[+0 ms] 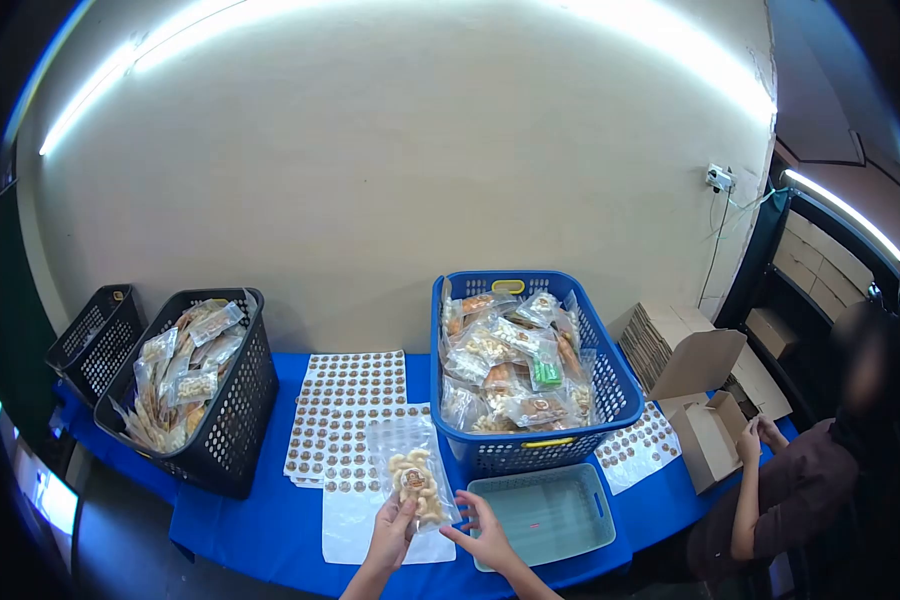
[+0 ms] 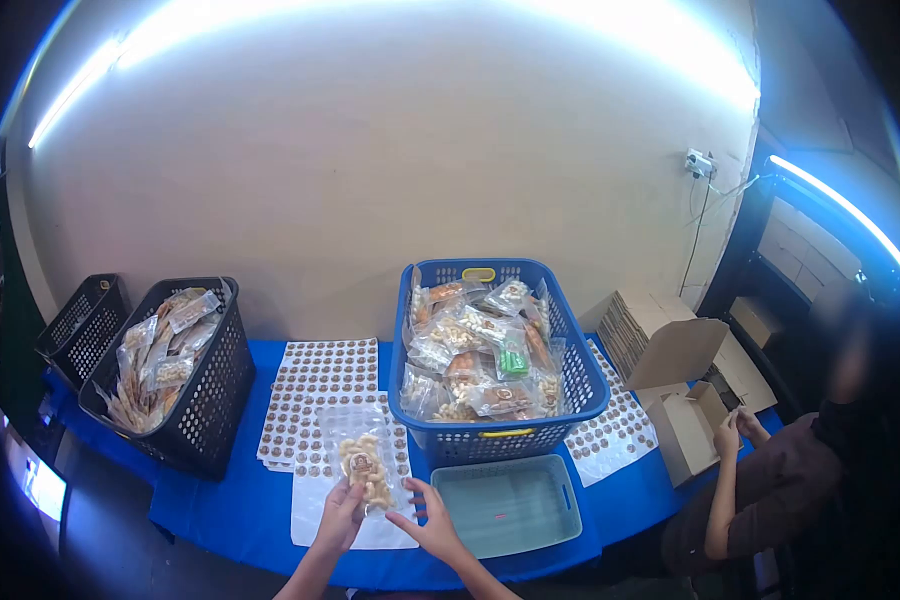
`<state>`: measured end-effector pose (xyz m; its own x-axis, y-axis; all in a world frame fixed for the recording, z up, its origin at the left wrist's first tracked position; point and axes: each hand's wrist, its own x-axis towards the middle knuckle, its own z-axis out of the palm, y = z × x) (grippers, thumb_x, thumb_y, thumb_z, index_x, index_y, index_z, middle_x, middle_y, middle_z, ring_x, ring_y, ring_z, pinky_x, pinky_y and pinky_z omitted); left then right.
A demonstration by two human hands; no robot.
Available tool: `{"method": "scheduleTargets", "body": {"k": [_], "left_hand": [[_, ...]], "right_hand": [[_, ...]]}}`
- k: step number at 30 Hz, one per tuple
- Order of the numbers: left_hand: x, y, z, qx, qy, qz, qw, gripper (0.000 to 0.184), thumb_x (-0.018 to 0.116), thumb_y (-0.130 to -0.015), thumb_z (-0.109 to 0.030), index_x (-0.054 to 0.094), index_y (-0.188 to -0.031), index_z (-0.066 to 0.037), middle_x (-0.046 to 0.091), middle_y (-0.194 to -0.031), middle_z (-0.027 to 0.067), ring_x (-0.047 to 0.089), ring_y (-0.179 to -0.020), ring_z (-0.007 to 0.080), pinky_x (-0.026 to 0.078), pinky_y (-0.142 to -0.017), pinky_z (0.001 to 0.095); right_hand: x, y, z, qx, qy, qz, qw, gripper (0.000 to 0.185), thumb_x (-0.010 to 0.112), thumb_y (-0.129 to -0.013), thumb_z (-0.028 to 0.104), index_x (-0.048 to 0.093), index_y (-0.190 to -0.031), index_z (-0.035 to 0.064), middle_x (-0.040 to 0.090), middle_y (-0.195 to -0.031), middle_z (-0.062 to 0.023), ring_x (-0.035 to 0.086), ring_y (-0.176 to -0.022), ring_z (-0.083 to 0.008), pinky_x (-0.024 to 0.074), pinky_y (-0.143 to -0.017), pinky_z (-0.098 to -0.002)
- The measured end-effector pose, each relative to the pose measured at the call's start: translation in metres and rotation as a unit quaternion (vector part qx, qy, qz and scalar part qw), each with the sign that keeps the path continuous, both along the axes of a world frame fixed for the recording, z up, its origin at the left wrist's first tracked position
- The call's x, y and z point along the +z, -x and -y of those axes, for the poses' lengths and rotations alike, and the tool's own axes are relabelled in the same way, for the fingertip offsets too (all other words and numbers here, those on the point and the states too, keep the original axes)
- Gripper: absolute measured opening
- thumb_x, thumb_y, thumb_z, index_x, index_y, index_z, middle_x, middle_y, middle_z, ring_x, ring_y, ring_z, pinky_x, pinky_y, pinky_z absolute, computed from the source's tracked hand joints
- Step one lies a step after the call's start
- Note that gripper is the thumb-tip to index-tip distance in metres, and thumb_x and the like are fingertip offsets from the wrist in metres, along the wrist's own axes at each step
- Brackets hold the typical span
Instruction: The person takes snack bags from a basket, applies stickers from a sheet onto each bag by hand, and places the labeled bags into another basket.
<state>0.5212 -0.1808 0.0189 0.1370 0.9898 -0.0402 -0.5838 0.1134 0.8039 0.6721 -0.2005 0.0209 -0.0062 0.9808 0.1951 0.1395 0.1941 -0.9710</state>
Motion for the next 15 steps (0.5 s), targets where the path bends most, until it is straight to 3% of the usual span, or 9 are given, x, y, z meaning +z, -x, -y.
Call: {"method": "scheduleTargets", "body": {"k": [3, 4, 7, 9, 11, 15], "left_hand": [[0.002, 0.000, 0.009, -0.041, 0.023, -0.004, 0.999, 0.036, 0.045, -0.089, -0.016, 0.036, -0.121, 0.000, 0.053, -0.104, 0.0069, 0.053, -0.088, 0.0110, 0.043, -0.075, 0.0223], [0.001, 0.002, 0.009, -0.030, 0.002, -0.023, 0.999, 0.039, 0.045, -0.089, -0.017, 0.033, -0.123, -0.001, 0.051, -0.109, 0.0088, 0.051, -0.093, 0.0135, 0.041, -0.079, 0.0248], [0.001, 0.009, 0.007, 0.003, -0.060, -0.079, 0.995, 0.048, 0.044, -0.089, -0.022, 0.025, -0.129, -0.004, 0.044, -0.123, 0.0144, 0.045, -0.110, 0.0207, 0.036, -0.091, 0.0325], [0.011, 0.024, 0.004, -0.029, -0.060, -0.088, 0.994, 0.051, 0.045, -0.089, -0.027, 0.022, -0.129, -0.006, 0.042, -0.125, 0.0169, 0.046, -0.110, 0.0252, 0.036, -0.092, 0.0343], [0.017, 0.041, 0.004, -0.046, -0.049, -0.124, 0.990, 0.053, 0.045, -0.088, -0.030, 0.022, -0.129, -0.005, 0.042, -0.123, 0.0173, 0.047, -0.109, 0.0274, 0.036, -0.092, 0.0354], [0.018, 0.072, 0.007, -0.030, -0.010, -0.115, 0.993, 0.037, 0.044, -0.089, -0.021, 0.036, -0.121, -0.004, 0.050, -0.116, 0.0165, 0.052, -0.104, 0.0232, 0.039, -0.089, 0.0322]], "right_hand": [[-0.013, -0.010, -0.007, 0.229, 0.189, -0.148, 0.943, 0.025, 0.059, -0.081, 0.016, 0.053, -0.099, -0.0005, 0.059, -0.084, -0.0080, 0.055, -0.070, -0.0125, 0.0444, -0.061, -0.0239], [-0.008, -0.009, -0.006, 0.210, 0.186, -0.168, 0.945, 0.020, 0.055, -0.084, 0.014, 0.054, -0.096, -0.0006, 0.059, -0.070, -0.0050, 0.053, -0.059, -0.0090, 0.0429, -0.055, -0.0214], [0.002, -0.018, -0.023, 0.096, 0.093, -0.177, 0.975, 0.021, 0.054, -0.085, 0.015, 0.054, -0.098, -0.0007, 0.059, -0.072, -0.0065, 0.053, -0.060, -0.0081, 0.0436, -0.055, -0.0223], [0.024, -0.030, -0.041, 0.018, 0.061, -0.236, 0.970, 0.024, 0.052, -0.086, 0.016, 0.051, -0.103, -0.0006, 0.060, -0.077, -0.0080, 0.053, -0.062, -0.0089, 0.0436, -0.057, -0.0219], [0.043, -0.047, -0.063, 0.038, 0.039, -0.283, 0.958, 0.030, 0.050, -0.086, 0.019, 0.047, -0.110, 0.0002, 0.060, -0.085, -0.0098, 0.054, -0.066, -0.0102, 0.0436, -0.061, -0.0219], [0.038, -0.063, -0.089, -0.026, 0.086, -0.363, 0.927, 0.033, 0.049, -0.086, 0.017, 0.044, -0.115, 0.0011, 0.060, -0.091, -0.0108, 0.054, -0.068, -0.0114, 0.0430, -0.064, -0.0219]]}}
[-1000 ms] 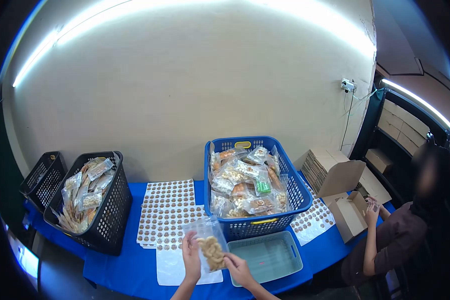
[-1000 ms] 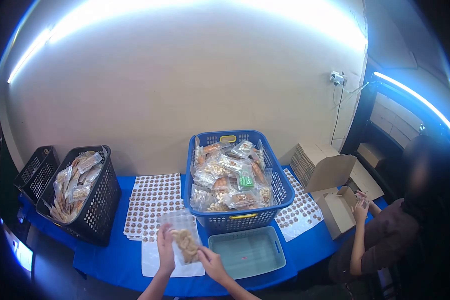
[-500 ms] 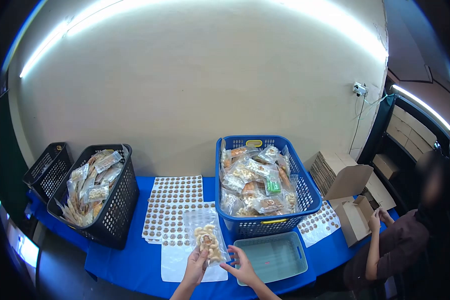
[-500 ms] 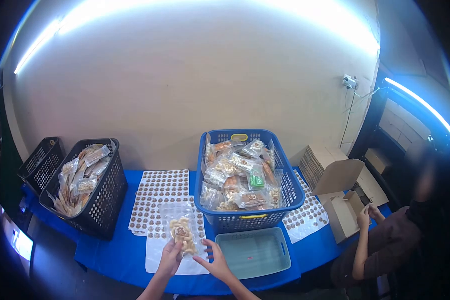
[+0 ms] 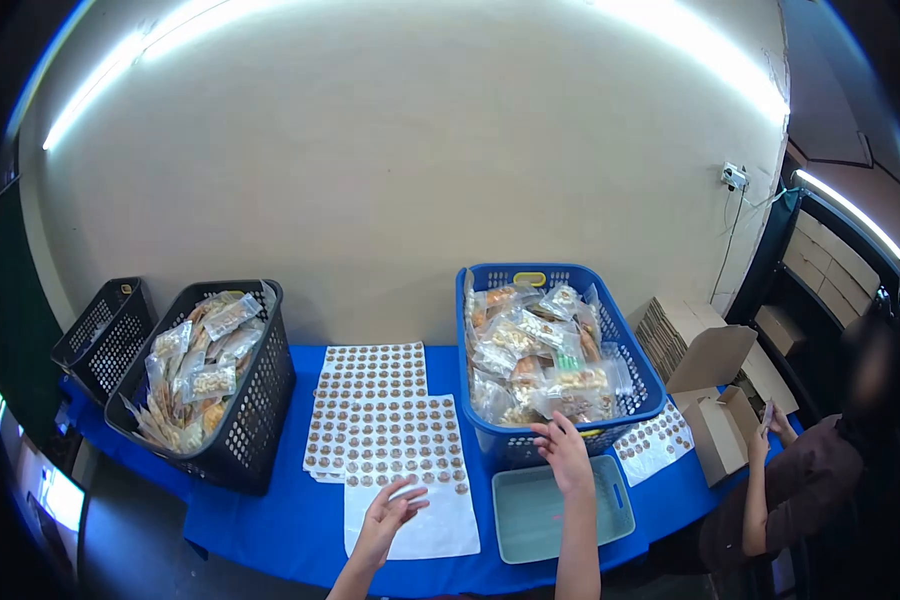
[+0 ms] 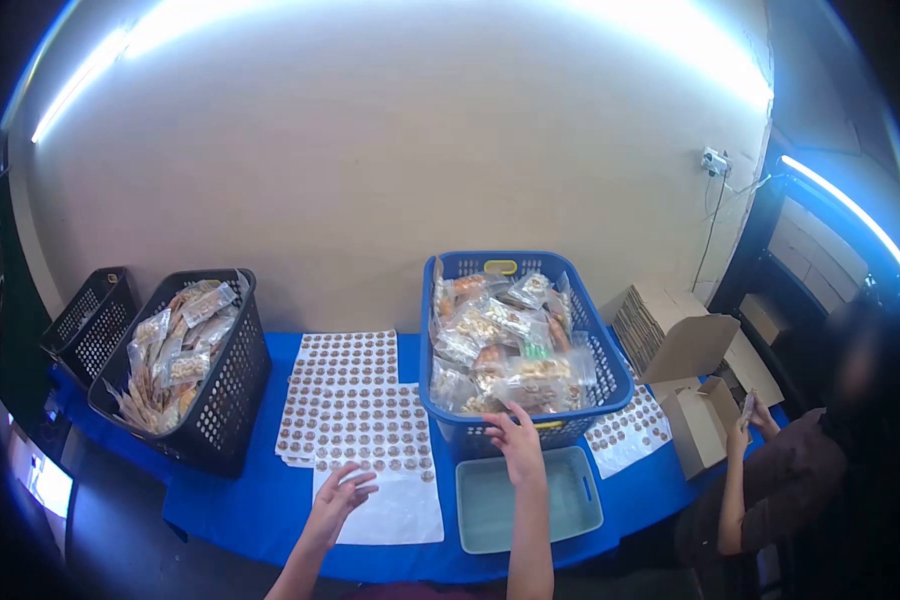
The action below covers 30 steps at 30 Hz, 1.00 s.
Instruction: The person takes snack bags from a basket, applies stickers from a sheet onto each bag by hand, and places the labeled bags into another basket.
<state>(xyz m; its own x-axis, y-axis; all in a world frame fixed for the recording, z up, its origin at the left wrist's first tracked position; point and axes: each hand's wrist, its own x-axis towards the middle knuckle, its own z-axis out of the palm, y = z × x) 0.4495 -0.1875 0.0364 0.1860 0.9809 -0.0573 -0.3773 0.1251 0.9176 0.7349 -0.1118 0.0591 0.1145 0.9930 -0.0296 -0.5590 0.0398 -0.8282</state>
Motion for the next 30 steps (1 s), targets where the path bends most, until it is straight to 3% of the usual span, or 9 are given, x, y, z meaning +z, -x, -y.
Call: {"method": "scheduleTargets", "body": {"k": [2, 5, 9, 13, 17, 22, 24, 27, 30], "left_hand": [[-0.002, 0.022, 0.001, 0.003, 0.028, 0.021, 0.999, 0.033, 0.045, -0.088, -0.017, 0.041, -0.117, -0.002, 0.054, -0.108, 0.0170, 0.055, -0.099, 0.0233, 0.040, -0.088, 0.0318], [0.000, 0.054, 0.003, 0.056, 0.039, -0.005, 0.998, 0.028, 0.046, -0.088, -0.014, 0.045, -0.112, 0.001, 0.057, -0.102, 0.0163, 0.057, -0.094, 0.0232, 0.042, -0.086, 0.0311], [0.009, 0.122, -0.010, 0.170, -0.071, -0.064, 0.981, 0.018, 0.046, -0.086, -0.005, 0.050, -0.103, 0.001, 0.058, -0.096, 0.0117, 0.056, -0.092, 0.0180, 0.043, -0.084, 0.0290], [0.052, 0.193, -0.011, 0.350, -0.130, -0.087, 0.924, 0.014, 0.046, -0.086, -0.007, 0.052, -0.097, -0.003, 0.057, -0.087, 0.0054, 0.054, -0.081, 0.0121, 0.042, -0.078, 0.0250], [0.064, 0.240, -0.004, 0.418, -0.160, -0.102, 0.889, 0.013, 0.044, -0.087, -0.007, 0.052, -0.095, -0.001, 0.057, -0.084, 0.0056, 0.054, -0.078, 0.0114, 0.043, -0.075, 0.0233], [0.049, 0.304, -0.024, 0.456, -0.211, -0.288, 0.815, 0.012, 0.046, -0.086, -0.006, 0.054, -0.089, 0.001, 0.058, -0.079, 0.0050, 0.055, -0.076, 0.0116, 0.043, -0.072, 0.0254], [0.050, 0.340, -0.034, 0.503, -0.203, -0.464, 0.701, 0.011, 0.047, -0.083, -0.006, 0.056, -0.086, 0.001, 0.060, -0.077, 0.0086, 0.057, -0.075, 0.0179, 0.044, -0.070, 0.0294], [0.029, 0.410, -0.053, 0.514, -0.116, -0.557, 0.642, 0.017, 0.044, -0.082, -0.010, 0.058, -0.088, -0.002, 0.060, -0.084, 0.0173, 0.058, -0.079, 0.0318, 0.044, -0.071, 0.0355], [0.007, 0.475, -0.073, 0.468, -0.043, -0.672, 0.573, 0.024, 0.041, -0.080, -0.009, 0.057, -0.096, -0.007, 0.061, -0.087, 0.0150, 0.058, -0.082, 0.0311, 0.040, -0.078, 0.0420]], "right_hand": [[-0.025, 0.003, 0.000, 0.000, 0.000, 0.020, 1.000, 0.031, 0.049, -0.086, 0.015, 0.045, -0.114, 0.0006, 0.060, -0.090, -0.0105, 0.054, -0.068, -0.0115, 0.0430, -0.063, -0.0220], [-0.050, 0.019, 0.012, 0.036, 0.020, 0.080, 0.996, 0.017, 0.052, -0.084, 0.015, 0.057, -0.087, -0.0006, 0.055, -0.068, -0.0046, 0.051, -0.061, -0.0121, 0.0427, -0.059, -0.0254], [-0.073, 0.039, 0.029, -0.004, 0.053, 0.055, 0.997, 0.018, 0.055, -0.080, 0.010, 0.048, -0.064, 0.0072, 0.042, -0.053, 0.0005, 0.045, -0.050, -0.0115, 0.0411, -0.051, -0.0253], [-0.083, 0.042, 0.046, -0.005, 0.068, 0.077, 0.995, 0.022, 0.054, -0.077, 0.004, 0.044, -0.058, 0.0072, 0.044, -0.053, -0.0011, 0.047, -0.053, -0.0118, 0.0386, -0.053, -0.0226], [-0.097, 0.043, 0.062, 0.031, 0.060, 0.099, 0.993, 0.003, 0.056, -0.075, 0.001, 0.054, -0.078, 0.0017, 0.050, -0.064, -0.0029, 0.050, -0.060, -0.0114, 0.0408, -0.057, -0.0225], [-0.078, 0.076, 0.076, 0.044, 0.106, 0.170, 0.979, 0.040, 0.059, -0.073, 0.000, 0.048, -0.112, 0.0000, 0.058, -0.081, -0.0067, 0.054, -0.070, -0.0111, 0.0432, -0.064, -0.0227], [-0.089, 0.080, 0.077, 0.036, 0.103, 0.182, 0.977, 0.039, 0.059, -0.075, 0.002, 0.048, -0.113, 0.0009, 0.060, -0.084, -0.0079, 0.055, -0.068, -0.0108, 0.0438, -0.062, -0.0215], [-0.094, 0.089, 0.081, 0.017, 0.105, 0.201, 0.974, 0.037, 0.058, -0.077, 0.004, 0.048, -0.112, 0.0016, 0.060, -0.086, -0.0087, 0.056, -0.067, -0.0108, 0.0442, -0.062, -0.0210], [-0.090, 0.094, 0.089, -0.007, 0.110, 0.216, 0.970, 0.034, 0.058, -0.078, 0.006, 0.049, -0.110, 0.0019, 0.060, -0.086, -0.0087, 0.056, -0.068, -0.0108, 0.0444, -0.062, -0.0212]]}}
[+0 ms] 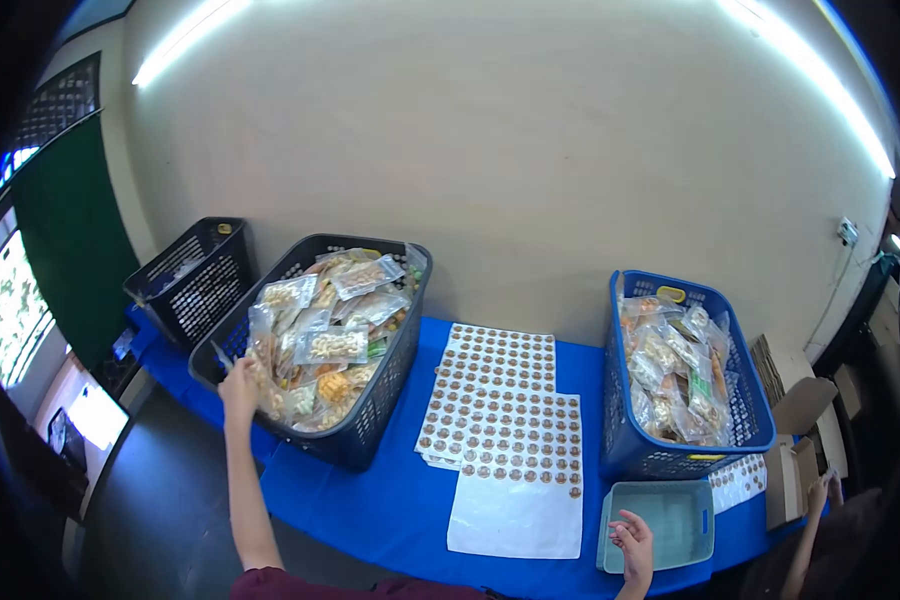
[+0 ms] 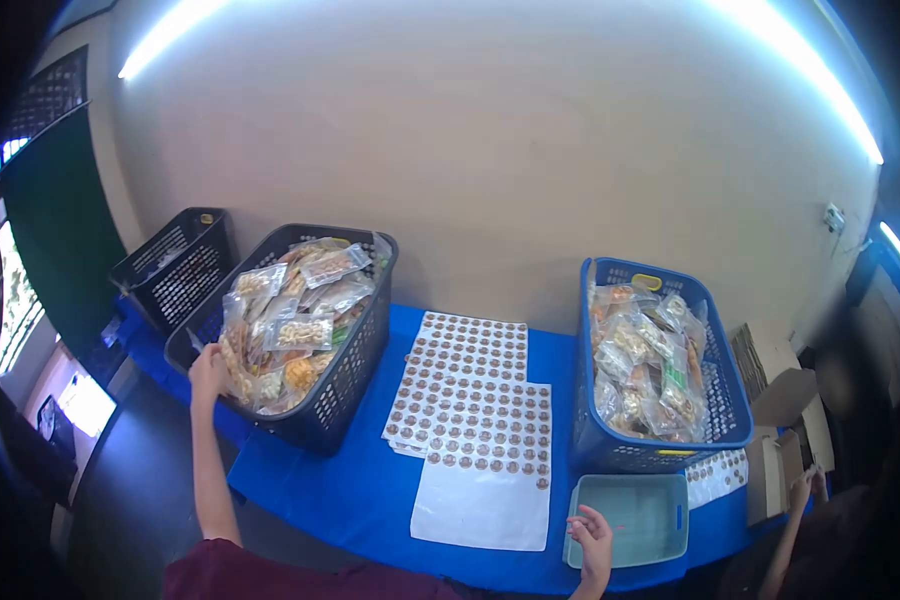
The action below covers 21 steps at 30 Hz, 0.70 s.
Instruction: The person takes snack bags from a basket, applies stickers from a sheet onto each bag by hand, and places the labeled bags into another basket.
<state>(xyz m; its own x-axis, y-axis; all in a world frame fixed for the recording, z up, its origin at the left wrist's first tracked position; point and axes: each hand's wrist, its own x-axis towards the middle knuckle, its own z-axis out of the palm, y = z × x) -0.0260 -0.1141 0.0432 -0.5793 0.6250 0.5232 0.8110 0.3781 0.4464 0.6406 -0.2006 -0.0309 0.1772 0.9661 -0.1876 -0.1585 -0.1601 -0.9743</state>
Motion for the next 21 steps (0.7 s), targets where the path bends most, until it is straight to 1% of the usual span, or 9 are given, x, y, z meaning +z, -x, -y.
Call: {"method": "scheduleTargets", "body": {"k": [2, 5, 8, 9, 11, 12, 14, 17, 21], "left_hand": [[0.004, 0.014, -0.003, 0.062, 0.136, -0.030, 0.988, 0.028, 0.038, -0.080, -0.009, 0.056, -0.101, -0.009, 0.062, -0.088, 0.0144, 0.059, -0.082, 0.0291, 0.033, -0.085, 0.0504], [-0.040, 0.057, -0.016, 0.086, 0.240, -0.143, 0.956, 0.029, 0.035, -0.082, -0.016, 0.054, -0.102, -0.008, 0.062, -0.085, 0.0143, 0.060, -0.080, 0.0276, 0.028, -0.084, 0.0581], [-0.023, 0.038, -0.010, 0.059, 0.216, -0.107, 0.969, 0.020, 0.048, -0.076, -0.021, 0.060, -0.087, -0.009, 0.062, -0.080, 0.0130, 0.059, -0.079, 0.0290, 0.031, -0.085, 0.0522], [-0.023, 0.040, -0.011, 0.062, 0.215, -0.087, 0.971, 0.021, 0.052, -0.073, -0.022, 0.059, -0.091, -0.012, 0.063, -0.087, 0.0108, 0.059, -0.084, 0.0275, 0.032, -0.084, 0.0481], [-0.036, 0.060, -0.015, 0.030, 0.205, -0.082, 0.975, 0.030, 0.056, -0.069, -0.013, 0.055, -0.099, -0.012, 0.062, -0.091, 0.0096, 0.058, -0.088, 0.0270, 0.036, -0.080, 0.0471], [-0.016, 0.034, -0.008, 0.010, 0.158, -0.068, 0.985, 0.037, 0.054, -0.071, -0.005, 0.052, -0.107, -0.012, 0.061, -0.085, 0.0115, 0.058, -0.084, 0.0246, 0.040, -0.078, 0.0388], [0.019, -0.002, 0.001, -0.054, 0.047, 0.096, 0.993, 0.035, 0.049, -0.079, -0.004, 0.049, -0.113, -0.009, 0.059, -0.085, 0.0108, 0.057, -0.082, 0.0191, 0.041, -0.078, 0.0291], [-0.005, 0.011, -0.005, -0.210, -0.202, 0.179, 0.940, 0.027, 0.044, -0.085, -0.004, 0.045, -0.112, -0.002, 0.055, -0.088, 0.0091, 0.053, -0.083, 0.0156, 0.040, -0.078, 0.0251], [0.051, -0.080, 0.011, -0.303, -0.302, 0.275, 0.861, 0.021, 0.042, -0.090, -0.011, 0.047, -0.106, 0.000, 0.053, -0.096, 0.0068, 0.051, -0.089, 0.0144, 0.040, -0.081, 0.0252]], "right_hand": [[0.001, 0.003, 0.009, -0.019, 0.002, 0.006, 1.000, 0.033, 0.058, -0.078, 0.007, 0.050, -0.110, 0.0020, 0.060, -0.086, -0.0086, 0.056, -0.068, -0.0109, 0.0446, -0.063, -0.0214], [-0.008, 0.000, 0.023, -0.050, 0.015, 0.017, 0.999, 0.032, 0.058, -0.079, 0.009, 0.051, -0.109, 0.0022, 0.061, -0.087, -0.0088, 0.056, -0.069, -0.0106, 0.0449, -0.064, -0.0218], [-0.008, 0.004, 0.036, -0.073, 0.036, 0.007, 0.997, 0.033, 0.058, -0.079, 0.012, 0.050, -0.109, 0.0004, 0.061, -0.089, -0.0099, 0.056, -0.072, -0.0116, 0.0423, -0.064, -0.0218], [-0.010, 0.005, 0.039, -0.076, 0.043, 0.008, 0.996, 0.032, 0.057, -0.079, 0.012, 0.050, -0.109, 0.0003, 0.061, -0.090, -0.0099, 0.055, -0.072, -0.0112, 0.0422, -0.064, -0.0217], [-0.015, 0.003, 0.041, -0.073, 0.054, 0.015, 0.996, 0.030, 0.055, -0.081, 0.011, 0.051, -0.109, 0.0003, 0.061, -0.090, -0.0093, 0.054, -0.072, -0.0102, 0.0418, -0.065, -0.0213], [-0.016, 0.003, 0.042, -0.080, 0.050, 0.020, 0.995, 0.030, 0.055, -0.080, 0.011, 0.051, -0.108, 0.0003, 0.061, -0.090, -0.0093, 0.055, -0.072, -0.0099, 0.0427, -0.065, -0.0212], [-0.017, 0.006, 0.039, -0.078, 0.043, 0.028, 0.996, 0.029, 0.055, -0.080, 0.011, 0.052, -0.107, 0.0005, 0.061, -0.089, -0.0093, 0.056, -0.071, -0.0093, 0.0447, -0.064, -0.0209], [-0.012, 0.013, 0.030, -0.077, 0.047, 0.029, 0.996, 0.028, 0.054, -0.081, 0.011, 0.053, -0.107, 0.0008, 0.061, -0.088, -0.0086, 0.054, -0.072, -0.0100, 0.0426, -0.066, -0.0213], [-0.008, 0.035, 0.010, -0.044, 0.046, 0.031, 0.997, 0.028, 0.055, -0.080, 0.010, 0.053, -0.107, 0.0009, 0.061, -0.089, -0.0084, 0.055, -0.075, -0.0110, 0.0428, -0.070, -0.0229]]}}
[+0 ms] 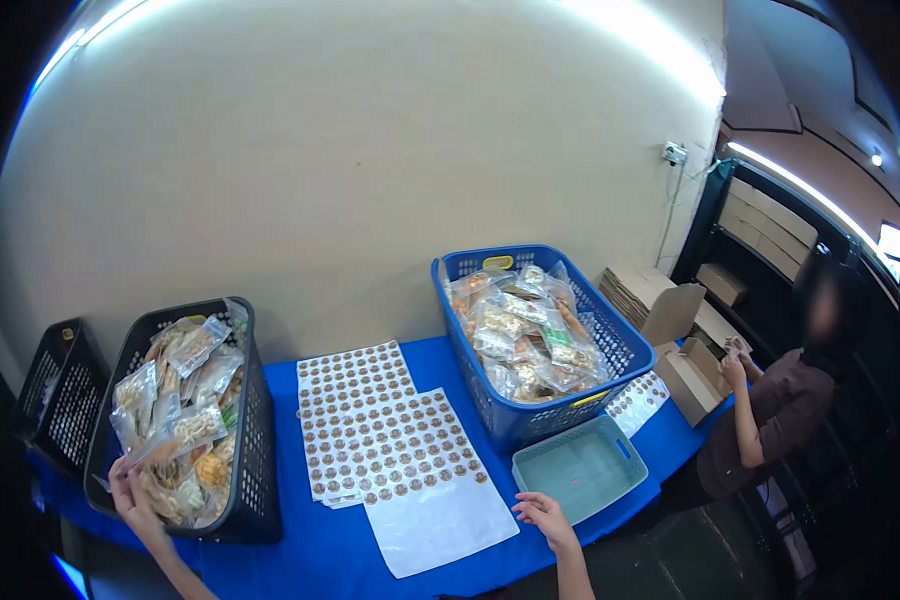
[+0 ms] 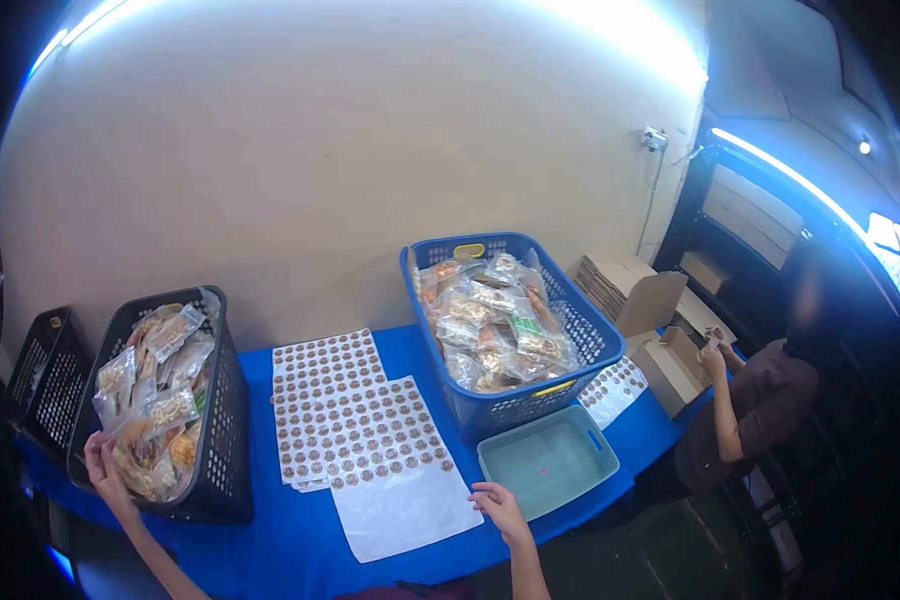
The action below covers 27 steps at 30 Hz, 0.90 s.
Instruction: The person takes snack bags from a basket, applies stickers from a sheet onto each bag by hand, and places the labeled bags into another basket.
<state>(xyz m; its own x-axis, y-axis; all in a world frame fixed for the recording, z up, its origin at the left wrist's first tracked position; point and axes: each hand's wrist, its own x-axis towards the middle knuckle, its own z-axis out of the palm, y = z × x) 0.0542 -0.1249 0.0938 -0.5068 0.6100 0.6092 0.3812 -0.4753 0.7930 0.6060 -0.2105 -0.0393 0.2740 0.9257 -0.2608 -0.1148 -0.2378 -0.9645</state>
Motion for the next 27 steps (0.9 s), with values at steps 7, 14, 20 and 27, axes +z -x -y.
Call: {"method": "scheduleTargets", "body": {"k": [7, 14, 20, 27], "left_hand": [[-0.009, -0.157, 0.007, -0.326, 0.013, 0.111, 0.939, 0.007, 0.052, -0.076, 0.003, 0.050, -0.074, -0.003, 0.051, -0.075, 0.0072, 0.052, -0.073, 0.0140, 0.044, -0.071, 0.0265], [-0.070, -0.224, 0.013, -0.509, 0.148, 0.278, 0.801, 0.013, 0.034, -0.071, 0.007, 0.041, -0.071, -0.003, 0.044, -0.068, 0.0057, 0.045, -0.061, 0.0126, 0.045, -0.075, 0.0321], [-0.081, -0.224, 0.000, -0.448, 0.241, 0.364, 0.780, 0.022, 0.048, -0.083, -0.007, 0.039, -0.103, -0.005, 0.049, -0.094, 0.0109, 0.055, -0.081, 0.0193, 0.045, -0.082, 0.0344], [-0.116, -0.224, 0.003, -0.434, 0.353, 0.395, 0.729, 0.041, 0.043, -0.088, -0.018, 0.026, -0.124, -0.007, 0.040, -0.121, 0.0166, 0.048, -0.106, 0.0266, 0.039, -0.090, 0.0363]], "right_hand": [[0.013, 0.072, -0.045, 0.162, -0.030, -0.089, 0.982, 0.032, 0.045, -0.089, 0.022, 0.049, -0.111, -0.0006, 0.059, -0.092, -0.0089, 0.056, -0.080, -0.0126, 0.0444, -0.074, -0.0256], [0.011, 0.097, -0.063, 0.365, -0.011, -0.416, 0.833, 0.045, 0.043, -0.089, 0.031, 0.040, -0.119, -0.0012, 0.056, -0.103, -0.0107, 0.055, -0.093, -0.0145, 0.0448, -0.081, -0.0259], [0.024, 0.083, -0.064, 0.386, 0.069, -0.209, 0.896, 0.031, 0.058, -0.082, 0.018, 0.052, -0.106, -0.0011, 0.059, -0.090, -0.0052, 0.055, -0.076, -0.0065, 0.0453, -0.063, -0.0195], [0.036, 0.066, -0.067, 0.180, 0.009, -0.269, 0.946, 0.023, 0.061, -0.078, 0.006, 0.054, -0.097, -0.0023, 0.061, -0.082, -0.0051, 0.058, -0.071, -0.0090, 0.0460, -0.063, -0.0205]]}}
